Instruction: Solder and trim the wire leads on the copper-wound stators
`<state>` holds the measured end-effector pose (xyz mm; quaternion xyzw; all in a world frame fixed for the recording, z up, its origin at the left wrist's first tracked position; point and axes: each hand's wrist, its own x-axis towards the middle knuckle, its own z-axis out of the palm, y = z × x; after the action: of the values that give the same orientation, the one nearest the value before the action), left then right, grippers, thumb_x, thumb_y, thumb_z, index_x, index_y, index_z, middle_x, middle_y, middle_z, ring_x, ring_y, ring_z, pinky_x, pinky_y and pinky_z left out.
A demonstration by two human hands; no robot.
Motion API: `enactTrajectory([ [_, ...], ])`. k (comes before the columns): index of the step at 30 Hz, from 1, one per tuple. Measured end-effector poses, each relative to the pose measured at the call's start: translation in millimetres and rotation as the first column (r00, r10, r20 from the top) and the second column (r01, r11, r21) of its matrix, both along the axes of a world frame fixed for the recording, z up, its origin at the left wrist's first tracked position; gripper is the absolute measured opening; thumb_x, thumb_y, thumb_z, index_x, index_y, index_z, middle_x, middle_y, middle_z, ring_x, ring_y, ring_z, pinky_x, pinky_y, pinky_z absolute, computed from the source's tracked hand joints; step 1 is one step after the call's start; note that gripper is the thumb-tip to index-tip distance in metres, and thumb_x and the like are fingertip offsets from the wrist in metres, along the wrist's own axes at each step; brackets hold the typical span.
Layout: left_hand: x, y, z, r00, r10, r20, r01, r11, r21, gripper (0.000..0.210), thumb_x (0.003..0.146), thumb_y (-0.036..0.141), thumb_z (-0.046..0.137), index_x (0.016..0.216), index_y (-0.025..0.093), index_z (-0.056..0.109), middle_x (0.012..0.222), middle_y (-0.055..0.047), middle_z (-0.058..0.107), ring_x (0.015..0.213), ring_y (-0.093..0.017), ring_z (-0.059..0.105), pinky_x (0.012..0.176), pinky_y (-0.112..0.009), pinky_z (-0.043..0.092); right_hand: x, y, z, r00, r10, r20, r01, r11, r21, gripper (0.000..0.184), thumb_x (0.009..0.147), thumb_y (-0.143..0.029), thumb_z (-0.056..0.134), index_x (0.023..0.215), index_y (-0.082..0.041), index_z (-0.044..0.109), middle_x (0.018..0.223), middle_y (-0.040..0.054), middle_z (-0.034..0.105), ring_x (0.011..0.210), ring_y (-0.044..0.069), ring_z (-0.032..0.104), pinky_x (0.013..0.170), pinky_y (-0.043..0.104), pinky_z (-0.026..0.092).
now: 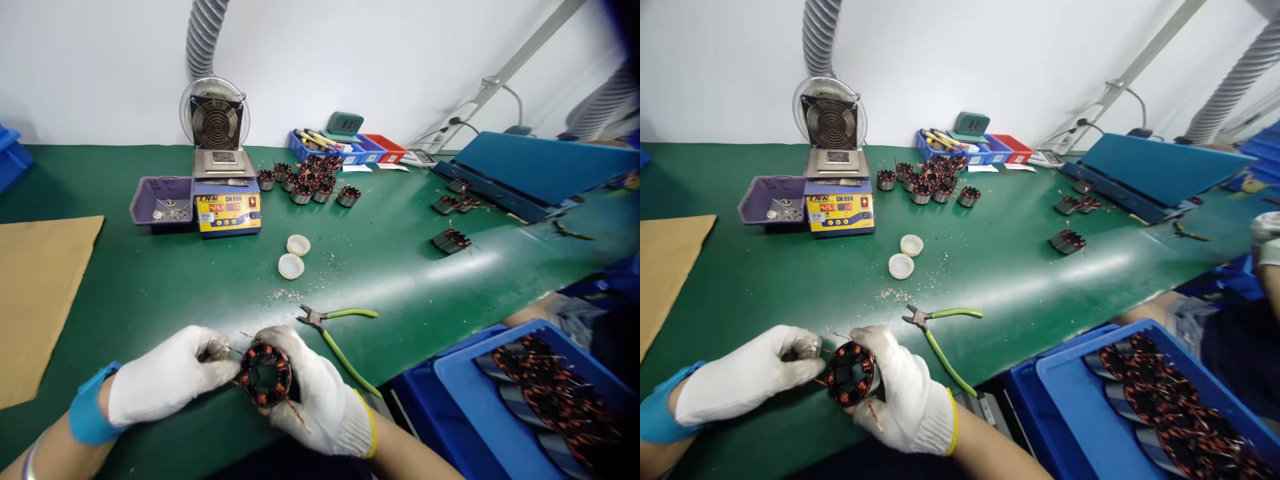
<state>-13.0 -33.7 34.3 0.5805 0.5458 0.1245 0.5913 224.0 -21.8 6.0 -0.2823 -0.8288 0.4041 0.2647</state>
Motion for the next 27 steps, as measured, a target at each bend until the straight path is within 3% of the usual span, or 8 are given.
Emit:
enactTrajectory([
  [6,-13.3,5.4,3.6,0.978,0.157,-0.138,-0.145,0.985,0.094,0.041,0.079,0.051,0.06,0.059,0.019,0.042,0.057,0.006,0.033,0.055,-0.011,0.027,0.049,-0.023,0.023,-1.1,-0.3,-3.0,1.0,-0.009,-0.027,0.01,0.999,0.037,0.061,0.077,-0.027,0.065,0.131,-0.02,0.035,0.118,0.012,0.054,0.106,0.023,0.059,0.09,0.036,0.052],
  [9,-17.4,10.3,4.8,0.976,0.209,-0.062,-0.195,0.964,0.179,0.039,0.079,0.051,0.06,0.063,0.019,0.045,0.06,0.005,0.038,0.056,-0.011,0.032,0.051,-0.023,0.027,-0.5,-0.4,-1.7,0.999,0.002,-0.039,-0.001,0.999,0.036,0.06,0.077,-0.027,0.063,0.13,-0.019,0.036,0.118,0.013,0.054,0.107,0.024,0.059,0.09,0.036,0.051],
  [13,-4.4,7.4,-2.5,0.986,0.13,0.103,-0.139,0.987,0.086,0.027,0.086,0.045,0.057,0.081,0.018,0.055,0.073,0.002,0.05,0.066,-0.013,0.042,0.06,-0.023,0.034,-0.2,-1.1,-0.5,1.0,-0.011,-0.02,0.011,1.0,0.014,0.061,0.077,-0.029,0.064,0.13,-0.021,0.035,0.118,0.0119,0.054,0.104,0.023,0.06,0.088,0.035,0.052],
  [16,6.7,1.2,-9.7,0.964,0.178,0.199,-0.18,0.984,-0.01,0.032,0.086,0.046,0.058,0.074,0.017,0.052,0.063,0.005,0.045,0.058,-0.011,0.036,0.053,-0.022,0.029,0.1,-1.8,-1.4,1.0,-0.017,0.006,0.017,0.999,0.027,0.062,0.075,-0.027,0.064,0.13,-0.021,0.035,0.119,0.0127,0.054,0.102,0.024,0.061,0.087,0.036,0.052],
  [19,11.0,-2.9,-12.1,0.949,0.15,0.276,-0.131,0.987,-0.088,0.038,0.082,0.05,0.063,0.068,0.017,0.05,0.056,0.006,0.042,0.052,-0.009,0.03,0.049,-0.024,0.022,0.0,-2.2,-2.9,1.0,-0.001,0.021,0.0,0.999,0.054,0.064,0.073,-0.026,0.064,0.13,-0.02,0.037,0.119,0.0142,0.054,0.102,0.026,0.062,0.086,0.037,0.052],
  [23,8.9,-2.1,-8.0,0.943,0.142,0.301,-0.123,0.989,-0.083,0.036,0.08,0.045,0.067,0.066,0.017,0.049,0.06,0.006,0.042,0.056,-0.009,0.032,0.051,-0.022,0.026,-1.1,-1.4,-3.4,0.999,-0.014,0.028,0.013,0.999,0.035,0.064,0.074,-0.027,0.064,0.131,-0.02,0.037,0.12,0.0145,0.053,0.103,0.026,0.062,0.087,0.038,0.052],
  [25,5.9,-0.8,-6.0,0.939,0.173,0.297,-0.158,0.985,-0.075,0.03,0.069,0.033,0.078,0.079,0.018,0.053,0.069,0.005,0.049,0.062,-0.011,0.042,0.055,-0.021,0.034,-0.8,-0.3,-2.6,0.999,-0.037,0.024,0.037,0.999,0.013,0.062,0.076,-0.031,0.064,0.131,-0.019,0.038,0.12,0.0146,0.054,0.104,0.026,0.061,0.086,0.039,0.052],
  [27,3.5,-0.3,-5.5,0.932,0.171,0.321,-0.15,0.985,-0.088,0.06,0.057,0.021,0.084,0.108,0.022,0.054,0.084,0.003,0.057,0.074,-0.016,0.054,0.062,-0.024,0.044,0.9,1.0,-1.7,0.999,-0.04,0.021,0.04,0.999,-0.033,0.061,0.077,-0.038,0.065,0.129,-0.019,0.04,0.119,0.0141,0.056,0.103,0.027,0.062,0.087,0.04,0.052],
])
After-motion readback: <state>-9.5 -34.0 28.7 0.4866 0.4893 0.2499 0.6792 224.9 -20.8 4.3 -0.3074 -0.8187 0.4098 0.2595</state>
